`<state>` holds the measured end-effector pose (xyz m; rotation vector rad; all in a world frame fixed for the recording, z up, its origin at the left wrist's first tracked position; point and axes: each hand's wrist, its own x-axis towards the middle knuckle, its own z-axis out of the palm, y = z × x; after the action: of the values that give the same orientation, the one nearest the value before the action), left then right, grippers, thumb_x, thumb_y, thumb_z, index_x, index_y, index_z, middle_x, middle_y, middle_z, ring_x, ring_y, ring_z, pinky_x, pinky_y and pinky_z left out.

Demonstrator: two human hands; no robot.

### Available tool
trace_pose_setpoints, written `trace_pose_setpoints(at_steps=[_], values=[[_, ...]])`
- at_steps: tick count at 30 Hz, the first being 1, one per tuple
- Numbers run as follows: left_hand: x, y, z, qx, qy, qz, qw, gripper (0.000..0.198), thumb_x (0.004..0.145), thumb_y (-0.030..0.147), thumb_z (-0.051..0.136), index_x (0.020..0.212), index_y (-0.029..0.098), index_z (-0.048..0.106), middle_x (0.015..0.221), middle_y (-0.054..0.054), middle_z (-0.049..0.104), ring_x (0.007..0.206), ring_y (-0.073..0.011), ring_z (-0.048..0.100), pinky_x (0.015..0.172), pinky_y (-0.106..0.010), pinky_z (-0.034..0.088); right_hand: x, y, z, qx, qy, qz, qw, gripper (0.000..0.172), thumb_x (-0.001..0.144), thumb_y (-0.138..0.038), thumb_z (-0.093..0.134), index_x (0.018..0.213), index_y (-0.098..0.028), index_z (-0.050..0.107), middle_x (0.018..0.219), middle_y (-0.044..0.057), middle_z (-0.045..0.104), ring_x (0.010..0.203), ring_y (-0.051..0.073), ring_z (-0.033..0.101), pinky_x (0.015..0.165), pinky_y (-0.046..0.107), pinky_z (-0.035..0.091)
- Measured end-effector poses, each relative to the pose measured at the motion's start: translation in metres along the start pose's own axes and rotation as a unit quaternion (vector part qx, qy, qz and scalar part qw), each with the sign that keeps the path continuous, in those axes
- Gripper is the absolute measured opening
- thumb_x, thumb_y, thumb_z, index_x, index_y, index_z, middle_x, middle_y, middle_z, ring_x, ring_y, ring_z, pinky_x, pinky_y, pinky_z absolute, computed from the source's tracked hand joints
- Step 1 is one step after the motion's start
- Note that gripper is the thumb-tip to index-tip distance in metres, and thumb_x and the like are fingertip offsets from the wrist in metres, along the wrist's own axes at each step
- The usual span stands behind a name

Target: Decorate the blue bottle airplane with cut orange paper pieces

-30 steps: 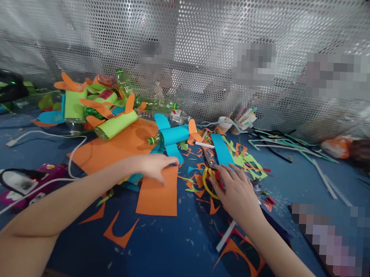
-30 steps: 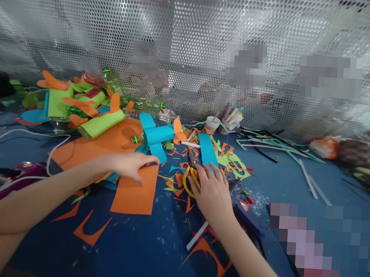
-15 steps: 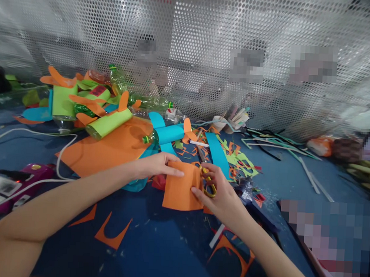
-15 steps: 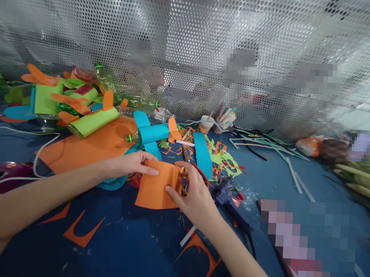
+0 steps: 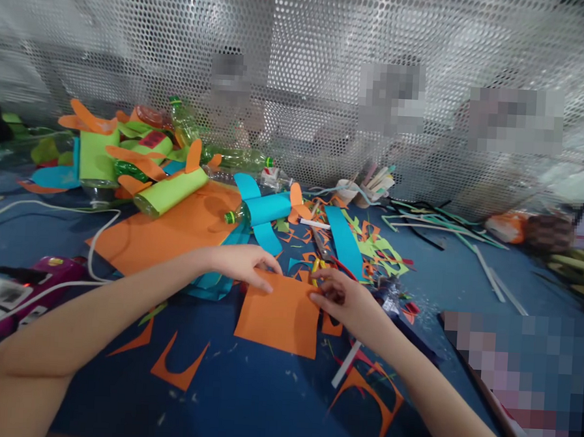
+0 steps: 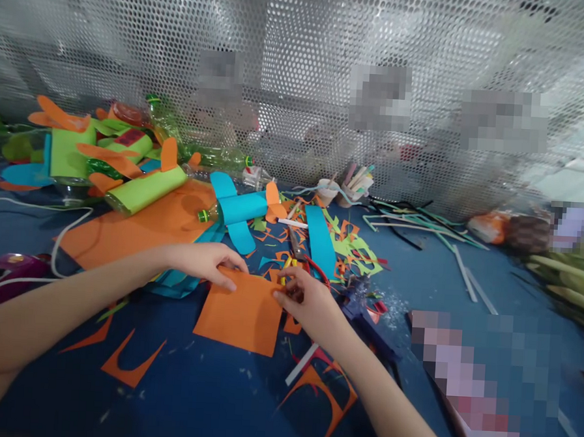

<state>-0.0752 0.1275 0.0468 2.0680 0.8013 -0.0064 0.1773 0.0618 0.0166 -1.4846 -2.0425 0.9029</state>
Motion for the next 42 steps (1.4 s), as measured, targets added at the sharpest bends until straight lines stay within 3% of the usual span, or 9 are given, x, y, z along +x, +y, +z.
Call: trace_pose_setpoints(at_steps=[3, 8, 13, 16, 23, 30, 35, 39, 42], values=[[0.000, -0.001, 0.000, -0.018, 0.003, 0.032, 0.999, 0.027, 0.074, 0.034, 0.063, 0.098, 0.024, 0.066, 0.093, 0.000, 0.069, 0.079, -0.0163, 0.063, 0.062, -0.021, 0.043, 0.000, -0.001, 0.000, -0.051, -0.019, 0.002, 0.999, 0.015, 0.080, -0.031, 0.055, 0.092, -0.022, 0.057, 0.071, -0.001, 0.060, 0.057, 0.013, 0.053, 0.054, 0.026, 0.042], [0.004, -0.006, 0.002, 0.033, 0.077, 0.019, 0.996, 0.016, 0.072, 0.028, 0.063, 0.086, 0.022, 0.069, 0.072, 0.001, 0.066, 0.061, -0.0121, 0.057, 0.053, -0.020, 0.039, -0.003, -0.008, 0.000, -0.118, -0.006, -0.021, 0.993, 0.007, 0.079, -0.029, 0.055, 0.077, -0.022, 0.055, 0.058, -0.003, 0.054, 0.049, 0.012, 0.047, 0.047, 0.024, 0.034], [0.007, -0.006, 0.008, 0.122, 0.110, 0.041, 0.986, 0.013, 0.073, 0.025, 0.059, 0.081, 0.019, 0.068, 0.074, -0.001, 0.062, 0.067, -0.0129, 0.055, 0.058, -0.021, 0.038, -0.003, -0.013, 0.006, -0.159, 0.030, -0.062, 0.985, 0.009, 0.078, -0.027, 0.058, 0.085, -0.022, 0.060, 0.078, 0.003, 0.063, 0.070, 0.018, 0.057, 0.059, 0.028, 0.043], [0.007, -0.006, 0.008, 0.152, 0.087, 0.059, 0.983, 0.012, 0.073, 0.024, 0.059, 0.081, 0.018, 0.066, 0.076, -0.002, 0.059, 0.071, -0.0136, 0.054, 0.060, -0.022, 0.037, -0.002, -0.011, 0.009, -0.167, 0.024, -0.079, 0.982, 0.004, 0.079, -0.022, 0.057, 0.082, -0.021, 0.059, 0.081, 0.004, 0.063, 0.083, 0.020, 0.057, 0.070, 0.030, 0.045], [0.006, -0.010, 0.002, 0.155, 0.034, 0.092, 0.983, 0.013, 0.074, 0.020, 0.058, 0.086, 0.017, 0.062, 0.077, -0.001, 0.055, 0.069, -0.0119, 0.051, 0.059, -0.021, 0.037, -0.001, -0.008, 0.008, -0.158, 0.004, -0.080, 0.984, 0.004, 0.080, -0.021, 0.054, 0.080, -0.021, 0.058, 0.080, 0.004, 0.060, 0.079, 0.019, 0.058, 0.065, 0.029, 0.044], [0.004, -0.007, 0.001, 0.146, 0.059, 0.085, 0.984, 0.017, 0.070, 0.011, 0.051, 0.084, 0.017, 0.060, 0.081, -0.001, 0.058, 0.072, -0.0115, 0.053, 0.062, -0.021, 0.038, -0.003, -0.008, 0.007, -0.137, 0.011, -0.053, 0.989, 0.009, 0.083, -0.026, 0.052, 0.091, -0.022, 0.054, 0.086, 0.003, 0.063, 0.078, 0.018, 0.060, 0.067, 0.029, 0.046], [0.000, -0.008, -0.002, 0.145, 0.036, 0.044, 0.988, 0.024, 0.072, 0.019, 0.055, 0.096, 0.019, 0.055, 0.085, 0.000, 0.057, 0.068, -0.0118, 0.052, 0.058, -0.021, 0.038, -0.003, -0.009, 0.009, -0.157, 0.017, -0.067, 0.985, 0.018, 0.081, -0.022, 0.056, 0.099, -0.023, 0.053, 0.087, 0.003, 0.062, 0.077, 0.018, 0.059, 0.066, 0.030, 0.047], [-0.005, 0.006, 0.004, 0.235, 0.147, 0.075, 0.958, 0.039, 0.068, 0.036, 0.068, 0.102, 0.020, 0.055, 0.104, -0.006, 0.049, 0.097, -0.0214, 0.047, 0.080, -0.029, 0.038, -0.007, -0.018, 0.008, -0.189, 0.076, -0.148, 0.968, 0.021, 0.078, -0.016, 0.059, 0.098, -0.021, 0.053, 0.102, 0.007, 0.056, 0.101, 0.023, 0.051, 0.086, 0.038, 0.043], [-0.012, 0.023, 0.013, 0.254, 0.099, 0.106, 0.956, 0.034, 0.071, 0.043, 0.066, 0.093, 0.020, 0.057, 0.102, -0.006, 0.049, 0.101, -0.0232, 0.044, 0.084, -0.031, 0.036, -0.016, -0.029, 0.005, -0.165, -0.017, -0.183, 0.969, 0.018, 0.075, -0.024, 0.067, 0.083, -0.021, 0.052, 0.095, 0.005, 0.056, 0.092, 0.021, 0.052, 0.080, 0.035, 0.045]])
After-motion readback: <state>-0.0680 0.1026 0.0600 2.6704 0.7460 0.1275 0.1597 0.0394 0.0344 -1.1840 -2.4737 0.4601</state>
